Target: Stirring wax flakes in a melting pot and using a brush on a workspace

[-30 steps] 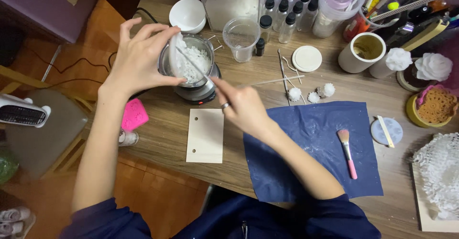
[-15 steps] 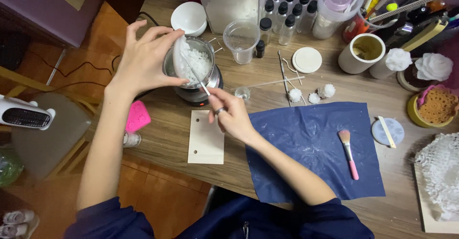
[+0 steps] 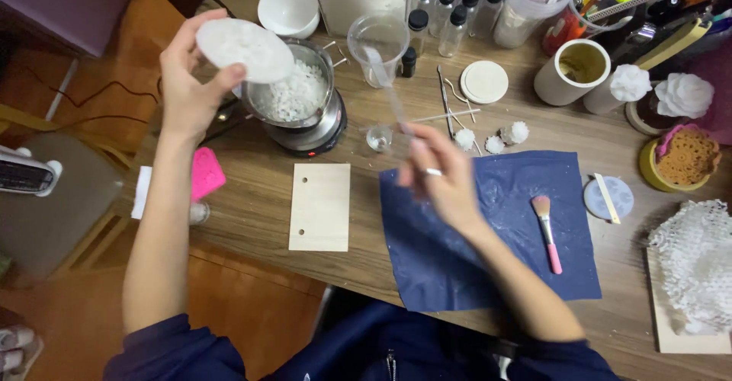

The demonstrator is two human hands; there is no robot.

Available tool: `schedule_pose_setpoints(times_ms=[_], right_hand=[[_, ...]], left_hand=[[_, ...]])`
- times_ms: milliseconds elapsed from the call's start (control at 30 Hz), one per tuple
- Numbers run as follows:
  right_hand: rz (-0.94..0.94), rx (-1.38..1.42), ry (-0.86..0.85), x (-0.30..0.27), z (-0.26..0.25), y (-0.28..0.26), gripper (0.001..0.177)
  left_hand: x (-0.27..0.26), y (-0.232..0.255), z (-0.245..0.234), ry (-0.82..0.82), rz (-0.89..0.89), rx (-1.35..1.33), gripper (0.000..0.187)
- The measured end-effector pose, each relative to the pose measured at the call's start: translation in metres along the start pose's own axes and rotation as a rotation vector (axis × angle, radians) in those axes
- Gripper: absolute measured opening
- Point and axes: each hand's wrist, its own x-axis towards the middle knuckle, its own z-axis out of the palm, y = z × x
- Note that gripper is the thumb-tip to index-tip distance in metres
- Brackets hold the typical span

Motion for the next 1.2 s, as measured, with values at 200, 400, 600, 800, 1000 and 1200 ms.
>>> schedule_pose_setpoints(times_ms=[200, 400, 600, 800, 1000, 1200], right_hand=[[0.115, -0.235, 0.194, -0.068, -0.086, 0.002, 0.029], [0.205, -0.567, 0.297, -0.144, -0.137, 0.042, 0.019], [0.242, -0.654, 0.417, -0.176, -0.131, 0.059, 0.014], [0.242, -0.576, 0.400, -0.183, -0.144, 0.067, 0.012], [0.198, -0.097, 0.224, -0.190, -0.126, 0.100, 0.022], [0.224, 0.407, 0.198, -0.186, -0.111, 0.120, 0.047]], left_hand=[[-0.031, 0.027, 0.024, 0.128, 0.065, -0.092, 0.071], [-0.097, 0.032, 0.120, 0.211, 0.077, -0.287, 0.119], [-0.165, 0.050, 0.242, 0.081, -0.215, -0.831, 0.105], [-0.188, 0.083, 0.266, 0.053, -0.272, -0.945, 0.108], [-0.186, 0.101, 0.251, 0.037, -0.085, -0.832, 0.106], [-0.175, 0.098, 0.246, -0.004, 0.090, -0.602, 0.102]])
